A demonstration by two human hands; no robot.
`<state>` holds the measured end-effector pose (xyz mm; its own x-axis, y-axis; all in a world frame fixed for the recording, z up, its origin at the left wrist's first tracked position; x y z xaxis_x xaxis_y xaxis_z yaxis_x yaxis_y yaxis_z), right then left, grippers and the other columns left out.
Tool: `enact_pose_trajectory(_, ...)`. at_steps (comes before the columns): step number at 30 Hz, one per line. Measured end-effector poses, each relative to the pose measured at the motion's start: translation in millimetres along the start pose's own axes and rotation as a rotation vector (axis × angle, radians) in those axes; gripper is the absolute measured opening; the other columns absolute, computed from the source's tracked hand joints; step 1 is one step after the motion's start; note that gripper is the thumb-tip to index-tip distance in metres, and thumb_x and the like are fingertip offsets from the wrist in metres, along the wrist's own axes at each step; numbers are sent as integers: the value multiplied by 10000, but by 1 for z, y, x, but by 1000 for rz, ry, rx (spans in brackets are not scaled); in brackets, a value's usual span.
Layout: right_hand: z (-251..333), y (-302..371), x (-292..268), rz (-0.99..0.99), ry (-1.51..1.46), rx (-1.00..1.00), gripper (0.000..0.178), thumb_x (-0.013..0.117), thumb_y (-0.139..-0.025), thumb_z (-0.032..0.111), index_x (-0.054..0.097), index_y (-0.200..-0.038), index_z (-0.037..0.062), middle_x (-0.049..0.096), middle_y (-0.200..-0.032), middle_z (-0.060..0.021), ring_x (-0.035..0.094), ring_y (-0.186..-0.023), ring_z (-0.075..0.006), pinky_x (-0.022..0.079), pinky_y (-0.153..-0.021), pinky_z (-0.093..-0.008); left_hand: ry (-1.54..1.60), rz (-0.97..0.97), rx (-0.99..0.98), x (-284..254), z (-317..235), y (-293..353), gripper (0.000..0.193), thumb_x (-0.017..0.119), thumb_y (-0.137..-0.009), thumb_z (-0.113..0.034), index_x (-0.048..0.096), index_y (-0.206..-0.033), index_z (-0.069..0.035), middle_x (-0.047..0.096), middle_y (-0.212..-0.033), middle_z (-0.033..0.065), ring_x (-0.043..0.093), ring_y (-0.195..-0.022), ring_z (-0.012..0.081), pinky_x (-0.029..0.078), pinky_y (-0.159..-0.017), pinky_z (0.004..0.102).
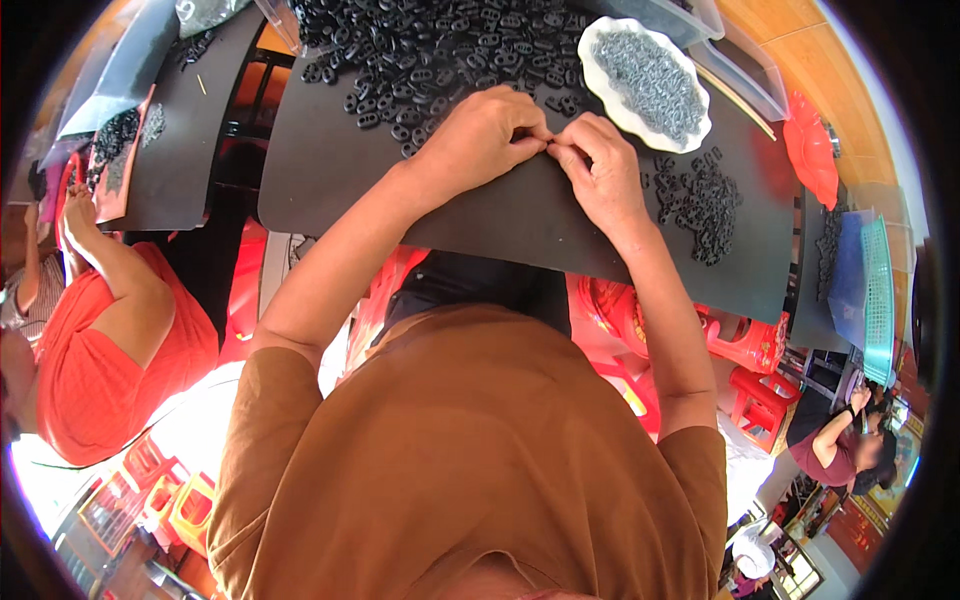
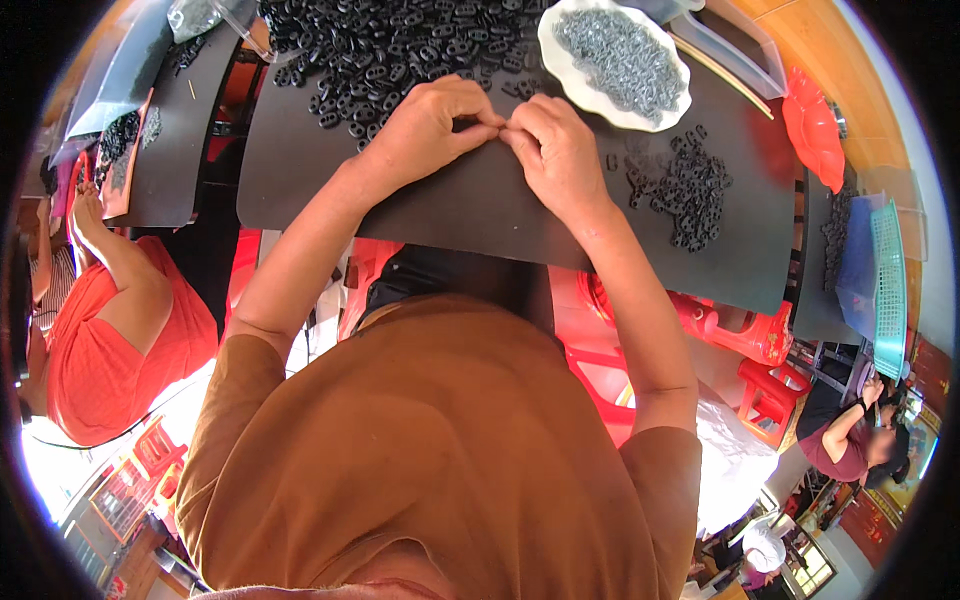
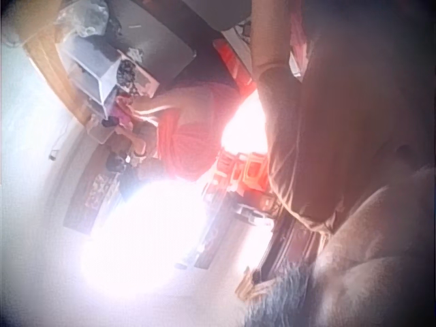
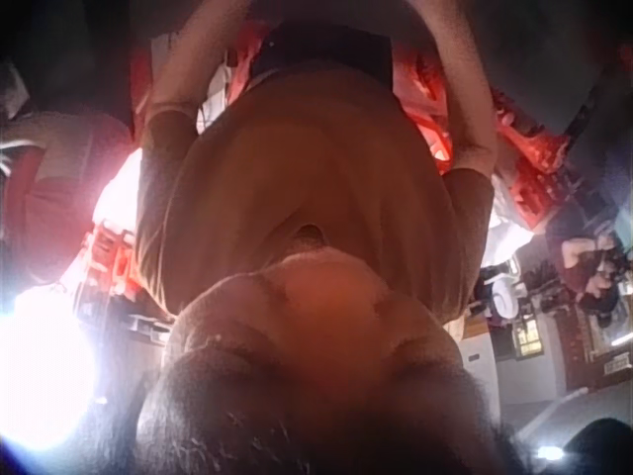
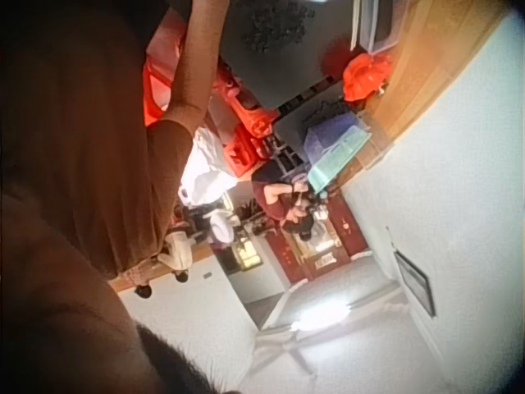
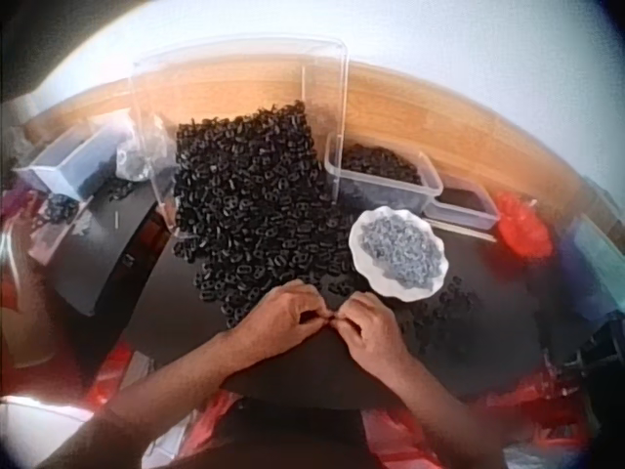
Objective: The person sits at a table and repeatedly picks up small black plastic rings and metal pins. They insert the pins into the rings by hand and place the assembled units into a white bowl.
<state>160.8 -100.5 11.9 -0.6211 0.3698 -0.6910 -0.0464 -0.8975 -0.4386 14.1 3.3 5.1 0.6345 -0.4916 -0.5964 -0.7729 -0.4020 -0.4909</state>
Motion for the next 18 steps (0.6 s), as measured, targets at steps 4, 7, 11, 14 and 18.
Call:
enact_pose_trajectory(4, 2, -3, -12, 5, -245, 216, 103, 681, -862, 51, 593, -828, 11, 586, -755, -52, 576, -636, -141, 455, -595, -290, 288, -18, -328, -12, -7, -3, 100, 711, -848, -83, 716, -918, -12, 692, -844, 61, 649, -752, 138, 516, -696, 284)
enact_pose_trajectory(7, -9, -19, -34, 67, -496, 324, 143, 657, -921, 137, 600, -879, 14, 613, -781, -10, 605, -687, -88, 486, -639, -233, 273, -144, -317, -9, 2, -2, 102, 688, -885, -95, 715, -934, -11, 694, -871, 52, 629, -728, 97, 508, -677, 259)
enact_pose_trajectory(11, -49, -88, -87, 15, -423, 262, 116, 653, -906, 148, 640, -864, 41, 659, -808, -29, 605, -713, -85, 475, -698, -230, 146, -76, -204, -5, -5, -2, 82, 689, -853, -33, 698, -924, 6, 661, -824, 73, 628, -692, 146, 507, -642, 274)
enact_pose_trajectory(14, -115, -141, -120, -189, -587, 317, 241, 635, -957, 262, 647, -1077, 53, 689, -1015, -58, 630, -830, -88, 497, -755, -225, 101, -63, -173, -3, -3, -1, 106, 685, -844, -19, 695, -948, 3, 653, -847, 87, 635, -686, 178, 514, -638, 288)
enact_pose_trajectory(18, -122, -152, -123, -342, -187, 278, 316, 648, -942, 244, 635, -1195, 56, 689, -1042, -40, 637, -855, -83, 473, -741, -210, 107, -66, -236, -4, -9, 0, 198, 681, -836, -12, 679, -1034, -13, 646, -945, 104, 644, -693, 197, 531, -647, 305)
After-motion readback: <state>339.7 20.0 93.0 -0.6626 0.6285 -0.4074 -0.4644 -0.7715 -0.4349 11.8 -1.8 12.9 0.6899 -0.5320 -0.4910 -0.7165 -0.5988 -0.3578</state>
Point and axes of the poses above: each hand's wrist, its own y-axis away from the middle knuckle, its own x-axis out of the palm, z = x × y, the point moved 2 cm from there along -y, towards the middle knuckle
